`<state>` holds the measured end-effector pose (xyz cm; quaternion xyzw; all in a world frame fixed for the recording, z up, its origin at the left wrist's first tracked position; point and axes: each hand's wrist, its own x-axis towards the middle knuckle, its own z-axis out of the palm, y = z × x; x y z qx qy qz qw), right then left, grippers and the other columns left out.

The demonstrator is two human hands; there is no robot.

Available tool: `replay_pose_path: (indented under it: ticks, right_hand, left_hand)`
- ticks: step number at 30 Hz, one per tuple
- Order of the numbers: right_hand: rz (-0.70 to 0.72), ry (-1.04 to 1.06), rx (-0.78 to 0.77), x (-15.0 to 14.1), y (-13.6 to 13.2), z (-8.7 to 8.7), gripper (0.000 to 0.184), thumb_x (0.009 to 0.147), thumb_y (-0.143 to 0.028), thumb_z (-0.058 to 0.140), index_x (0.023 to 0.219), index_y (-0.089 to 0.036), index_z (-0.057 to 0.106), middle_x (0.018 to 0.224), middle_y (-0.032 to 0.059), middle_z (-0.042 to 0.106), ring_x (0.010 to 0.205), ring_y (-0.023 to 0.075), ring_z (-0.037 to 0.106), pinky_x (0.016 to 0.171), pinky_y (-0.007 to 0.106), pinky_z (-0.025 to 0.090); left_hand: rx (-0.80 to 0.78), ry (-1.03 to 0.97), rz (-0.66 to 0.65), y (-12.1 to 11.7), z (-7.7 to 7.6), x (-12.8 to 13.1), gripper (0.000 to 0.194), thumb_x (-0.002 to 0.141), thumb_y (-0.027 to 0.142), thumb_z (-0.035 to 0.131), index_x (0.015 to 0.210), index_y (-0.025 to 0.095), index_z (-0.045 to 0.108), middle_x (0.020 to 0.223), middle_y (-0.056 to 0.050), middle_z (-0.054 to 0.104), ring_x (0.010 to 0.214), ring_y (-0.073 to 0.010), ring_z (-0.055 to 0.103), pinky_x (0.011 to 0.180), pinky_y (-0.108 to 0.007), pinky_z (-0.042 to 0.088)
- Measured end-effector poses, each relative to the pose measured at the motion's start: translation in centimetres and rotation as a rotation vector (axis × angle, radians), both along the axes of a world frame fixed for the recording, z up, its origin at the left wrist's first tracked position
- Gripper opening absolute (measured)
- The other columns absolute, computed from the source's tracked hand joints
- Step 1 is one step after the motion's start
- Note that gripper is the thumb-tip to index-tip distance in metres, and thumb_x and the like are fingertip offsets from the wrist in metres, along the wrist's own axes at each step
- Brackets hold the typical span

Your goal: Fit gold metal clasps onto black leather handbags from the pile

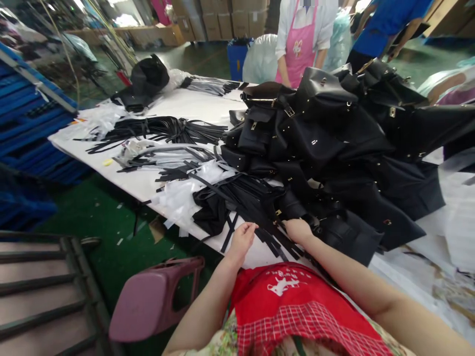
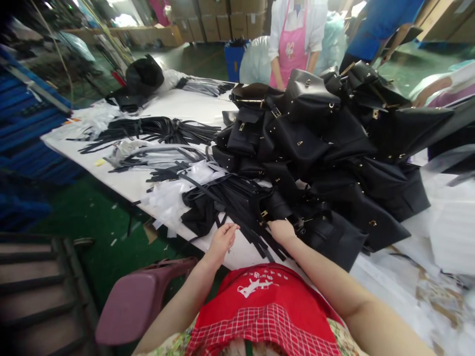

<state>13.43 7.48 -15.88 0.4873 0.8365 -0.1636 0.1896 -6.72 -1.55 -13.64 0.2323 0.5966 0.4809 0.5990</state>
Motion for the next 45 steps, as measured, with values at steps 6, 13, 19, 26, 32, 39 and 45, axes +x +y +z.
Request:
replay_pose_path:
  ticks: [6,13,19,26,32,39,45]
  right_hand:
    - [0.113,0.037,0.094,6.0,0.8,8.3,0.029,0.096,-0.029,0.043,0.097,-0.018,0.070,0.096,0.0110,0.073,0.090,0.0248,0.068,0.073,0.031,0.045]
    - [0.363,-0.022,0.245,9.6,-6.5,16.7,0.022,0.086,-0.011,0.054,0.096,-0.024,0.069,0.070,0.0014,0.068,0.065,0.0205,0.067,0.054,0.028,0.034]
    - [0.391,-0.054,0.338,10.6,-11.0,17.9,0.022,0.081,-0.008,0.059,0.096,-0.021,0.069,0.066,0.0033,0.068,0.057,0.0184,0.063,0.051,0.028,0.025]
    - [0.369,0.052,0.380,10.6,-14.3,17.4,0.014,0.079,-0.011,0.062,0.088,-0.019,0.068,0.063,0.0017,0.067,0.054,0.0184,0.061,0.050,0.031,0.023]
    - [0.358,0.115,0.400,11.0,-15.4,16.9,0.015,0.081,-0.009,0.059,0.090,-0.018,0.068,0.064,0.0025,0.068,0.054,0.0179,0.060,0.052,0.031,0.024]
    - [0.344,0.154,0.368,11.5,-15.5,16.8,0.019,0.084,-0.007,0.054,0.091,-0.017,0.068,0.064,0.0042,0.068,0.054,0.0181,0.060,0.052,0.032,0.026]
    - [0.353,0.132,0.351,11.5,-15.5,16.8,0.018,0.081,-0.009,0.057,0.092,-0.018,0.069,0.066,0.0035,0.069,0.056,0.0196,0.062,0.052,0.032,0.026]
  left_hand:
    - [0.039,0.038,-0.054,0.0,0.6,0.8,0.038,0.077,0.050,0.065,0.086,0.013,0.060,0.044,0.011,0.032,0.036,-0.0041,0.024,0.039,-0.019,0.015]
    - [0.434,0.439,-0.315,1.8,6.7,3.9,0.023,0.089,0.035,0.056,0.091,0.017,0.070,0.079,-0.003,0.070,0.073,-0.0134,0.062,0.066,-0.023,0.047]
    - [0.765,0.811,-0.734,2.9,12.1,9.2,0.025,0.094,0.033,0.047,0.099,0.021,0.069,0.090,-0.004,0.074,0.081,-0.0163,0.067,0.076,-0.026,0.050]
    - [0.525,1.257,-1.301,3.3,12.5,12.5,0.043,0.093,0.040,0.041,0.074,0.016,0.072,0.078,-0.012,0.072,0.074,-0.0274,0.067,0.067,-0.036,0.049]
    - [0.396,0.830,-1.346,3.4,12.1,12.1,0.045,0.094,0.036,0.037,0.076,0.015,0.074,0.065,-0.005,0.067,0.059,-0.0158,0.059,0.060,-0.026,0.043]
    - [0.366,0.602,-1.194,2.6,11.1,11.9,0.039,0.090,0.035,0.045,0.070,0.015,0.073,0.042,0.003,0.047,0.042,-0.0109,0.039,0.046,-0.024,0.028]
    - [0.319,0.574,-1.208,2.6,11.0,12.0,0.037,0.089,0.035,0.045,0.075,0.015,0.074,0.042,0.004,0.044,0.042,-0.0107,0.038,0.047,-0.024,0.028]
